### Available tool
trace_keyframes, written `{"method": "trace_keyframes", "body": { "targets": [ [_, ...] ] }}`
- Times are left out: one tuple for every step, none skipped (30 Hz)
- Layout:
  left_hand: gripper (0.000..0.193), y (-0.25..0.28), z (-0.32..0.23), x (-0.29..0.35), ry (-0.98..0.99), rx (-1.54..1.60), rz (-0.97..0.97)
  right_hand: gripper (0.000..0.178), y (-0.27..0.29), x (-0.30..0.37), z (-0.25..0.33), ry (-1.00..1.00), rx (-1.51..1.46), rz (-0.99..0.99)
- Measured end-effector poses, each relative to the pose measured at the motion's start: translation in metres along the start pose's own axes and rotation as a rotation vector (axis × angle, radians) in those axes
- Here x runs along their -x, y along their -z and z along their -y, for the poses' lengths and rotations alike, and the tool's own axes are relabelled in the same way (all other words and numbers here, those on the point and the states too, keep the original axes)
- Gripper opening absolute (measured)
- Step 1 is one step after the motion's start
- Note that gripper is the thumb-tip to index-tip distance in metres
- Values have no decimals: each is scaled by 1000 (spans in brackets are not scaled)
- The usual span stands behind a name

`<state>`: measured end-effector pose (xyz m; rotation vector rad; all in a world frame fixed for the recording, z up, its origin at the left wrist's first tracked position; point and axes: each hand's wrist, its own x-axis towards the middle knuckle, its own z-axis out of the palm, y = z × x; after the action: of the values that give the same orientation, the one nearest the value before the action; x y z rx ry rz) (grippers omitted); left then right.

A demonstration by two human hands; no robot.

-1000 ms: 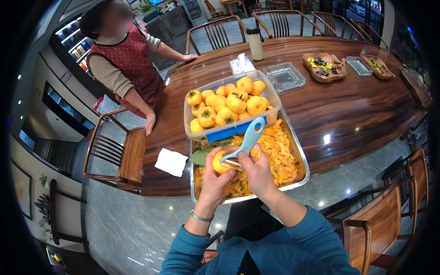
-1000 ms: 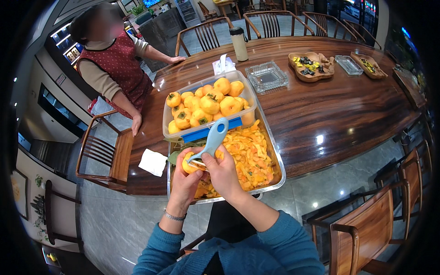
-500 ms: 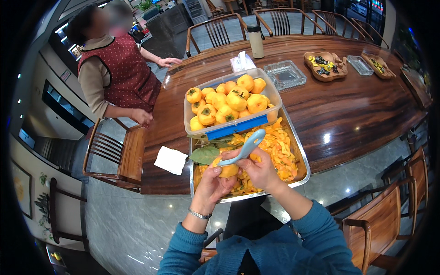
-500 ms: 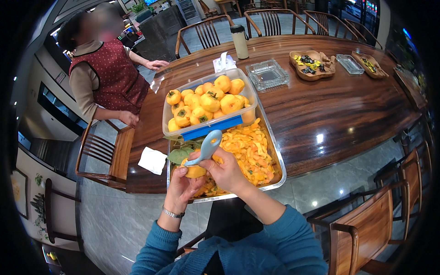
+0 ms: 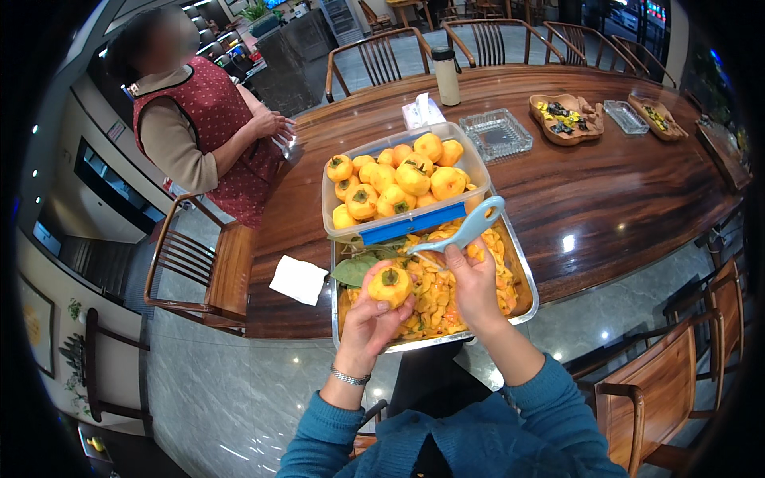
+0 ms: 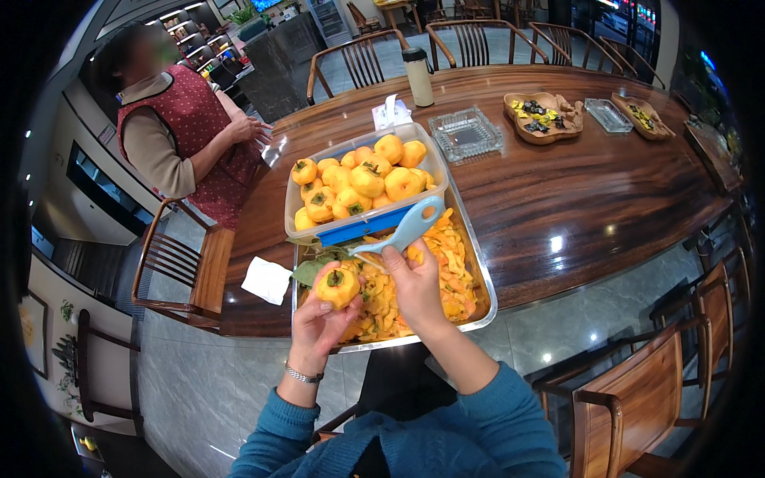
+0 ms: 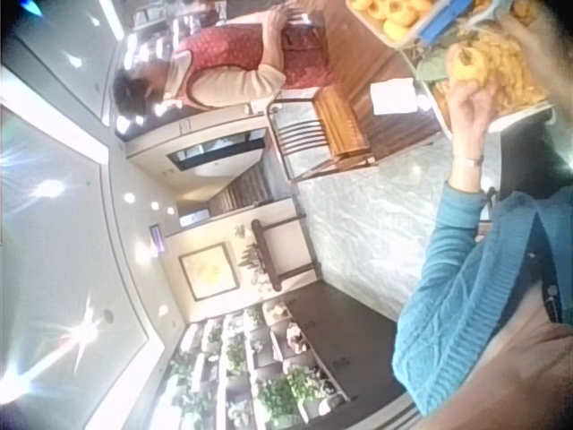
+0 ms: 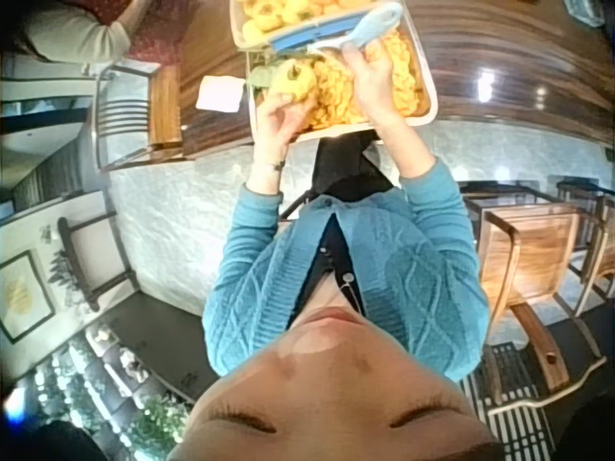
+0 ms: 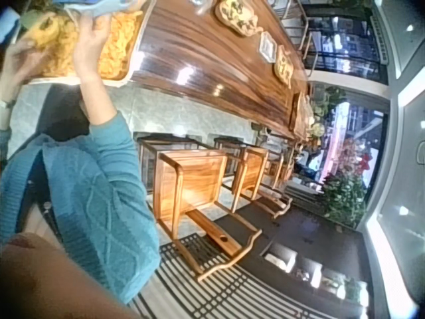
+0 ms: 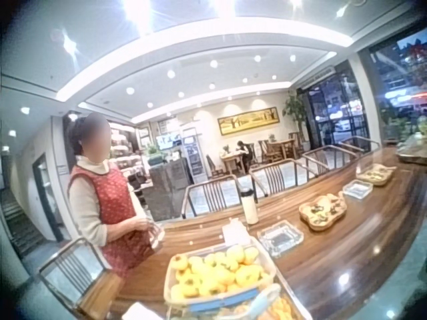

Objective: The person peels persimmons one by one with a peeler, removes the stems, and places the peeled fruit into a plastic container. The person then carries the container and a bag of waste to a kitchen area and empties the waste into a trash bin.

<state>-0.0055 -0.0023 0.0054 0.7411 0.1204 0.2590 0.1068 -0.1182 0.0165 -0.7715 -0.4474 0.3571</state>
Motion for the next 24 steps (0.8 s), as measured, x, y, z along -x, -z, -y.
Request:
{"method": "trace_keyframes", "body": {
  "targets": [
    [57, -2, 0, -1, -37, -38, -5, 21, -4, 1, 1, -61, 14, -7],
    [58, -4, 1, -1, -81, -72, 7, 22, -7, 5, 1, -98, 10, 17],
    [59, -7, 2, -2, -97, -108, -54, 23, -11, 8, 1, -135, 5, 42],
    [59, -9, 5, -3, -120, -141, -99, 23, -13, 11, 1, -167, 27, 77],
    [60, -11, 7, -3, -148, -172, -130, 23, -15, 15, 1, -198, 48, 111],
    [59, -12, 8, -3, -153, -184, -154, 23, -17, 18, 0, -212, 47, 160],
    [59, -12, 9, -3, -164, -195, -164, 22, -19, 20, -3, -174, 107, 170],
    [58, -12, 10, -3, -181, -201, -156, 22, -18, 20, -4, -182, 167, 168],
    [58, -11, 9, -2, -143, -147, -139, 21, -16, 19, -4, -185, 217, 188],
    [58, -9, 8, -1, -110, -87, -107, 21, -14, 18, -5, -197, 263, 202],
    [58, -6, 7, 0, -79, -27, -75, 20, -12, 15, -6, -139, 237, 180],
    [58, -4, 5, 1, -59, -25, -51, 20, -10, 11, -6, -86, 209, 158],
    [58, -2, 3, 2, -38, -25, -26, 20, -8, 8, -6, -79, 193, 121],
    [58, -1, 2, 4, -21, -12, 9, 19, -6, 6, -4, -28, 129, 134],
    [60, -1, 1, 5, -17, -17, -38, 19, -3, 5, -1, -27, 79, 132],
    [62, -2, 0, 6, -48, -44, -31, 19, -2, 6, 1, -10, 20, 120],
    [63, -3, -1, 6, -78, -70, -19, 20, -2, 9, 3, -33, 27, 153],
    [64, -5, -1, 7, -112, -100, 7, 20, -2, 11, 5, -44, 65, 151],
    [69, -7, -2, 10, -97, -75, -17, 20, -4, 13, 7, -39, 85, 152],
    [70, -9, -3, 11, -119, -135, -22, 20, -5, 14, 8, -27, 94, 176],
    [71, -11, -4, 14, -142, -195, -29, 18, -5, 14, 9, -49, 18, 124],
    [73, -13, -5, 17, -165, -252, -31, 17, -5, 14, 9, -62, 58, 51],
    [73, -15, -7, 22, -184, -267, -13, 16, -4, 13, 10, -72, 99, 16],
    [74, -15, -9, 26, -192, -284, -24, 15, -4, 13, 10, -94, 155, -62]
  ]
}}
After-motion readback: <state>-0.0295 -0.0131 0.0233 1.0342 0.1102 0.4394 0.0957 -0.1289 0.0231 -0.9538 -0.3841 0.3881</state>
